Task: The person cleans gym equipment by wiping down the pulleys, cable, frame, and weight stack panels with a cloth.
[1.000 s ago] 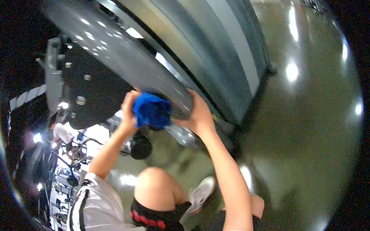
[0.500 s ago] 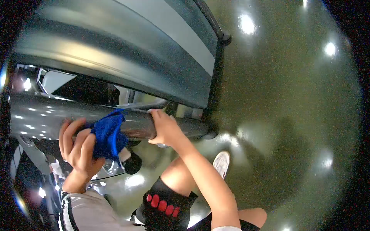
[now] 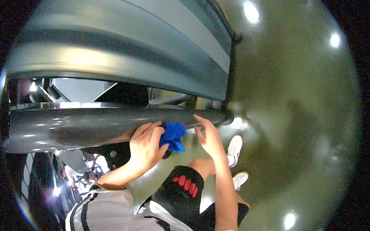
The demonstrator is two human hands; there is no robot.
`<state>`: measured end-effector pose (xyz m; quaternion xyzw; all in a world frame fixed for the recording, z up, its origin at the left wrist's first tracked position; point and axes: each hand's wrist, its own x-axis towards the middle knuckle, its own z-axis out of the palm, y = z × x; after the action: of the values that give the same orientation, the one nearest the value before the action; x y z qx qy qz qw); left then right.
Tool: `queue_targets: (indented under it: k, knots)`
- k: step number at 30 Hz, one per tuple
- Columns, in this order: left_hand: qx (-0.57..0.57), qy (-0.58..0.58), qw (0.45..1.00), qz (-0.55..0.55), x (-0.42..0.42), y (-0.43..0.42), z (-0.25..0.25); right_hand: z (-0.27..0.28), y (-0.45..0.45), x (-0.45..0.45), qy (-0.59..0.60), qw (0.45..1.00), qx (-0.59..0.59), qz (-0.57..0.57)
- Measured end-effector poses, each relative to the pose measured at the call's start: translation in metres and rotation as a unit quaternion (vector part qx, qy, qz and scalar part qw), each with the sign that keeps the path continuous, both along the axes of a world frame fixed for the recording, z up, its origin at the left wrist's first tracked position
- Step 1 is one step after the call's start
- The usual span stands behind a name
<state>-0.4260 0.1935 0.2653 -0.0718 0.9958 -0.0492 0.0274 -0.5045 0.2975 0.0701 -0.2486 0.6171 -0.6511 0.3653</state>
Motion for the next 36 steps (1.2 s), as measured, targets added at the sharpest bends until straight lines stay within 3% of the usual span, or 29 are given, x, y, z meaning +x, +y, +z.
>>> queue_targets:
  k: [2,5,8,13,17,20,23,25,27,29,31,36]
  knots:
    - [0.042,-0.008,0.999,0.018,0.007,0.003,0.016,0.030,0.012,0.003,-0.046,0.999,0.006,0.002]
    - [0.085,0.016,0.994,0.065,0.013,0.018,0.037,0.075,0.030,0.009,-0.213,0.973,-0.087,0.013]
    - [0.144,-0.022,0.976,0.159,0.021,0.022,0.048,0.131,0.035,0.018,-0.313,0.946,-0.076,0.043]
    - [0.212,0.060,0.964,0.148,0.026,0.023,0.075,0.151,0.037,0.055,-0.195,0.974,-0.111,0.014]
    - [0.190,0.033,0.972,0.137,0.043,0.036,0.090,0.188,0.069,0.056,-0.169,0.985,0.044,0.008]
    - [0.214,0.035,0.969,0.118,0.057,0.041,0.091,0.211,0.083,0.065,-0.077,0.986,0.145,-0.037]
    - [0.192,0.071,0.970,0.129,0.045,0.066,0.099,0.234,0.107,0.057,0.050,0.987,0.124,-0.091]
    - [0.268,0.165,0.946,0.082,0.026,0.073,0.094,0.221,0.118,0.049,0.089,0.984,0.121,-0.097]
    - [0.377,0.192,0.898,0.119,0.003,0.078,0.087,0.221,0.121,0.029,0.112,0.979,0.154,-0.074]
    - [0.486,0.140,0.842,0.187,-0.022,0.081,0.095,0.240,0.121,0.003,0.181,0.964,0.192,-0.021]
    - [0.478,0.148,0.845,0.186,-0.043,0.083,0.106,0.249,0.120,-0.021,0.263,0.952,0.151,-0.037]
    - [0.482,0.218,0.828,0.187,-0.078,0.074,0.132,0.275,0.112,-0.079,0.227,0.965,0.127,-0.041]
